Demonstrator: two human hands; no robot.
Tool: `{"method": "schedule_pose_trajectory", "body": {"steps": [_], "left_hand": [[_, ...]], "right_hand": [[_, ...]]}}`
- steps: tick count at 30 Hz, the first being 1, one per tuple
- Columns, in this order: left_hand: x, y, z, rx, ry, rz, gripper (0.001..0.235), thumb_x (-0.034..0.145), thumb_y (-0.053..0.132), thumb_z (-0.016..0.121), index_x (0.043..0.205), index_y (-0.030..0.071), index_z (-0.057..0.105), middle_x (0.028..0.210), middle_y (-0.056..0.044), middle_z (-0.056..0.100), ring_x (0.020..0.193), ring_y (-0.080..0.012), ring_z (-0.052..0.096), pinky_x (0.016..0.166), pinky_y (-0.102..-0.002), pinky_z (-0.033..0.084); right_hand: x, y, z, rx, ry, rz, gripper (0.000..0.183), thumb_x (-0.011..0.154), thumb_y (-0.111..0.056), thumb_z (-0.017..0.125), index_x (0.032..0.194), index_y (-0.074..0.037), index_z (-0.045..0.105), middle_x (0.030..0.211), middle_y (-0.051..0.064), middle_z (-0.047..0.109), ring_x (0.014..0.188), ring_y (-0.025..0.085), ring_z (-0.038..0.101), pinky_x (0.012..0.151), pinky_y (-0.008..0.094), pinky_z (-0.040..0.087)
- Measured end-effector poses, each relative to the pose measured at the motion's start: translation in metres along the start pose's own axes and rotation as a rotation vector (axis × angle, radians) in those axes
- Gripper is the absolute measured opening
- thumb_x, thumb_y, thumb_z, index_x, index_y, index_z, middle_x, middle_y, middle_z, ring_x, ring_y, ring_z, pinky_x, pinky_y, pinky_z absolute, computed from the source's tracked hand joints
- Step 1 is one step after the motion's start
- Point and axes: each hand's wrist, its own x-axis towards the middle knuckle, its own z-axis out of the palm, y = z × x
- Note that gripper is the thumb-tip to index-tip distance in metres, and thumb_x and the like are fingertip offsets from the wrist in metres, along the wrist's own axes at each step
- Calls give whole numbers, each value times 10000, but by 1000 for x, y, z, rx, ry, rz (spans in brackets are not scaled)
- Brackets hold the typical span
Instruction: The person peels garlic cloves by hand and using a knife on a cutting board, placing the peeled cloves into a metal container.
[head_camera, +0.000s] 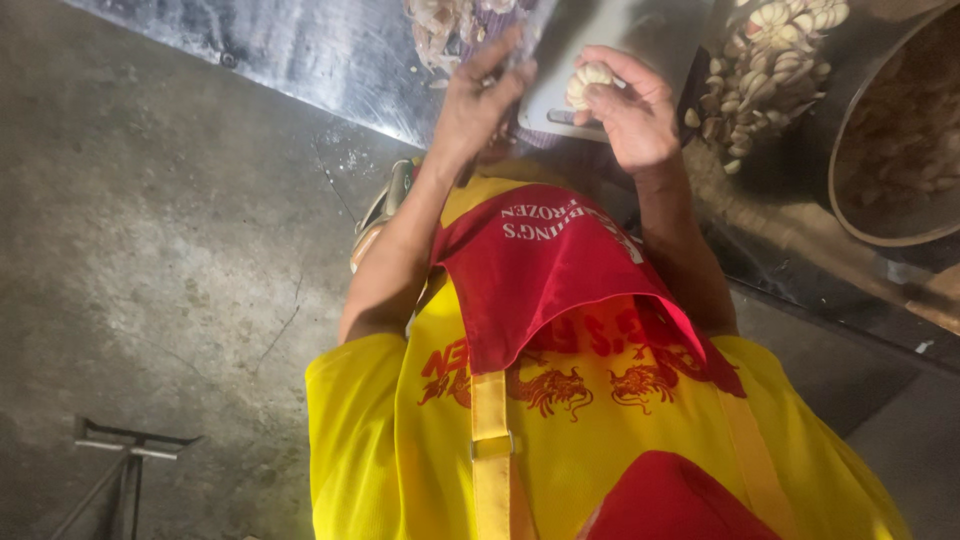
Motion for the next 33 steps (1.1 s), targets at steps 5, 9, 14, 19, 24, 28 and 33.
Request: {"method": "schedule_pose_trajectory", "body": {"steps": [5,9,14,19,24,28,33], "left_hand": [[-13,-6,14,195,-187,226,594,960,181,734,1510,55,550,1254,-152,731,817,-115,663,737,-265,590],[-13,-18,18,231,-244,378,633,976,144,792,1507,-11,485,1464,-187,622,1345,-228,614,1151,-356,493],[-8,-22,16,367,-210,555,530,1000,127,803,1470,12,587,1527,-203,585,1436,-259,558,1216,-372,451],[-3,-2,2,-25,60,-138,594,951,192,742,1515,82,595,1301,-300,735,891,-264,624,774,-353,506],[-9,-6,9,175,-173,277,559,994,203,769,1490,34,573,1469,-194,650,1284,-267,635,1077,-359,534],[-20,5,15,436,-266,450,672,922,173,801,1488,-2,483,1491,-224,565,1347,-342,613,1127,-403,503],[-18,0,13,469,-270,485,618,941,157,806,1476,14,533,1495,-224,572,1345,-353,614,1137,-412,508]], "right_hand": [[-2,0,1,86,-17,39,351,1086,39,585,1436,13,602,1167,104,678,1019,175,669,906,337,604],[-7,-1,3,11,55,46,355,1077,42,580,1431,19,578,1274,106,671,1155,167,658,1016,315,582],[-6,7,-2,65,-7,-6,351,1076,48,587,1422,-6,583,1308,121,684,1174,177,665,1009,305,579],[-5,6,-5,54,40,36,404,1020,53,623,1407,-55,592,1252,94,700,1099,172,686,828,279,581],[-6,7,-11,-26,7,-9,335,1048,46,620,1378,-11,613,1197,87,709,959,130,651,810,254,562],[-7,10,-13,-164,60,7,330,1041,72,640,1366,23,609,1148,73,686,992,123,649,875,267,562],[-4,9,-20,-237,15,-1,358,1002,85,621,1355,23,614,1141,98,704,942,131,654,838,276,564]]}}
